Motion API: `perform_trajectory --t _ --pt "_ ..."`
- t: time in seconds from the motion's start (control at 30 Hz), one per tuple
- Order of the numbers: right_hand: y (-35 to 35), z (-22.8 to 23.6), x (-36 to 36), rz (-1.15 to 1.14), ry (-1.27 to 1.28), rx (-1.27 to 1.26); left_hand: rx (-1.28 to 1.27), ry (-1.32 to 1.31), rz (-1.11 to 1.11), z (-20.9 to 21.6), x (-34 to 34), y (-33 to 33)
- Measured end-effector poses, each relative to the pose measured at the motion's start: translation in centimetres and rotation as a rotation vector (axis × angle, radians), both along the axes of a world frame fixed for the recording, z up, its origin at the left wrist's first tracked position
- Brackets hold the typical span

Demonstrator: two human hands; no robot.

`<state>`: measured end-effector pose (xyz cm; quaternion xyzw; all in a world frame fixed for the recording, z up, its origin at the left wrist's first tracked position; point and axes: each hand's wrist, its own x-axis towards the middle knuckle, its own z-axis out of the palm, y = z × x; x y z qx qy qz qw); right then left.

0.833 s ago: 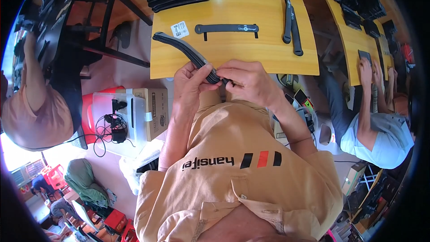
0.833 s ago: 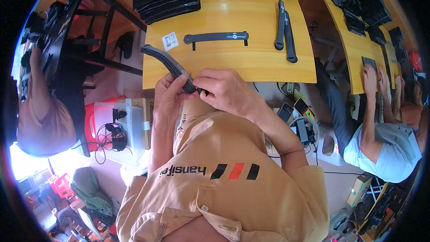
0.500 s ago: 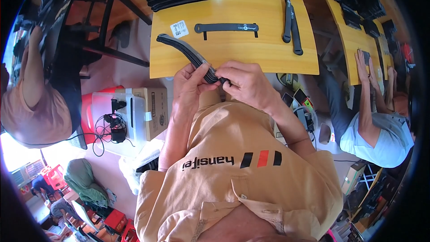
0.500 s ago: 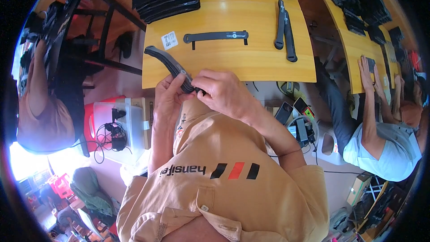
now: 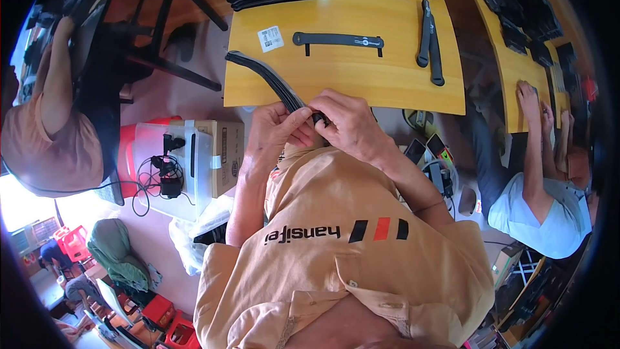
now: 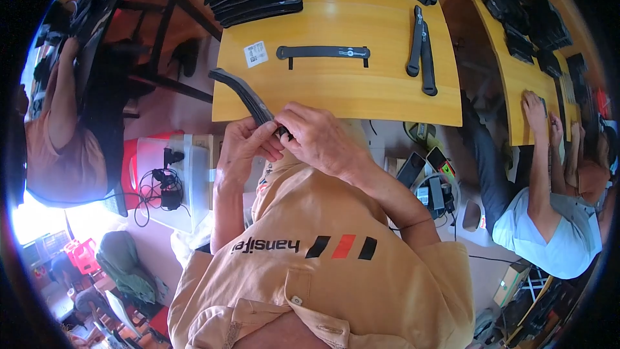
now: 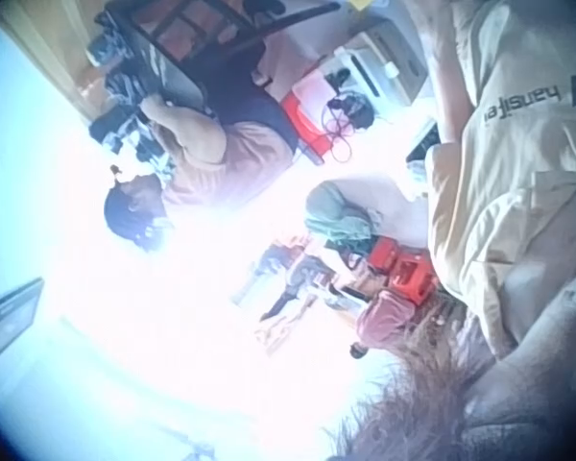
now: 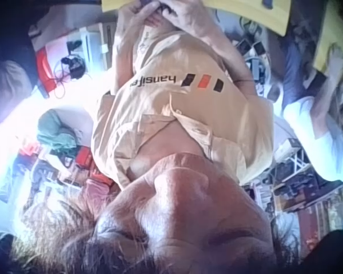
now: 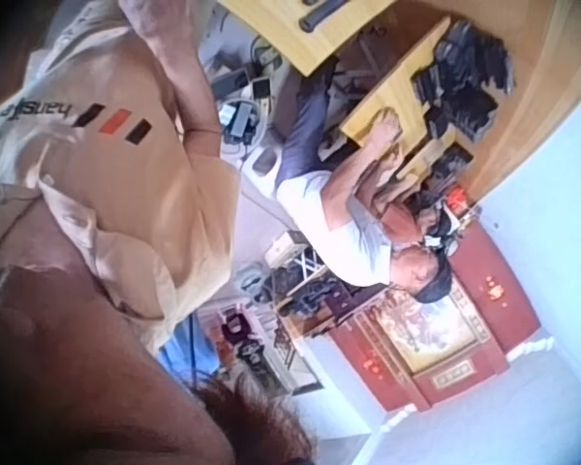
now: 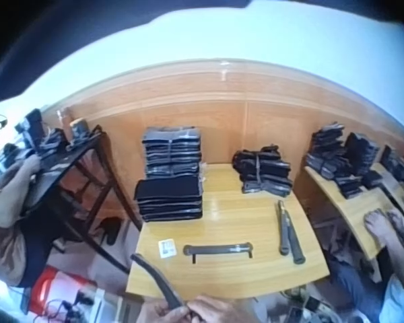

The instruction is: The recorder is manually attaching small plastic buckles or clips to black fabric straps at a workstation.

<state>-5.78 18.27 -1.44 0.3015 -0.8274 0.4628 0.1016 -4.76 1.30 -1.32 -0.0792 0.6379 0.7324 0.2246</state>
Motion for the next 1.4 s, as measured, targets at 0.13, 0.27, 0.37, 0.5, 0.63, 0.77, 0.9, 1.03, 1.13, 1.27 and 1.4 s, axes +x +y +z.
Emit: perform_trajectory --t 0.13,0.27,0.37,0.5,0.63,0.77,0.9,1.03,1.13,1.27,1.4 --pt "-0.2 -0.1 -0.2 -0.002 -0.091 -0.020 -0.001 -0.009 -0.063 0.3 0.0 0.1" --pt "-0.4 -0.5 -0.5 -0.014 -0.166 0.006 0.007 -0.014 -0.056 -0.7 0.1 0.2" --pt "-0.4 -0.6 -0.5 -0.016 -0.157 0.011 0.033 -0.028 -0.017 -0.9 0.1 0.4" --pt "-0.3 -0.5 -0.1 -0.032 -0.196 -0.027 0.000 0.011 -0.093 -0.3 -0.1 0.2" --pt "-0.8 -0.7 0.3 -0.041 -0.113 -0.010 0.004 -0.011 -0.116 0.0 -0.5 -0.5" --pt "-1.3 -0.4 0.5 -0.015 -0.052 0.069 0.048 -0.052 -0.081 -0.9 -0.5 -0.8" --pt "-1.7 -0.8 0.6 -0.035 0.046 0.166 0.066 -0.021 -0.037 -1.2 -0.3 -0.7" --pt "-1.8 -1.1 0.6 -0.044 0.077 0.189 -0.001 0.001 0.048 -1.3 -0.1 -0.1" --pt "-2.0 -1.1 0.7 -0.047 0.111 0.257 -0.051 0.008 0.129 -2.1 0.1 0.4" --pt "-2.1 -2.2 0.6 -0.069 0.238 0.364 -0.062 0.019 0.148 -3.0 0.2 0.6" --pt "-2.3 -2.5 0.8 -0.108 0.172 0.313 -0.079 0.009 0.227 -3.1 0.4 1.2"
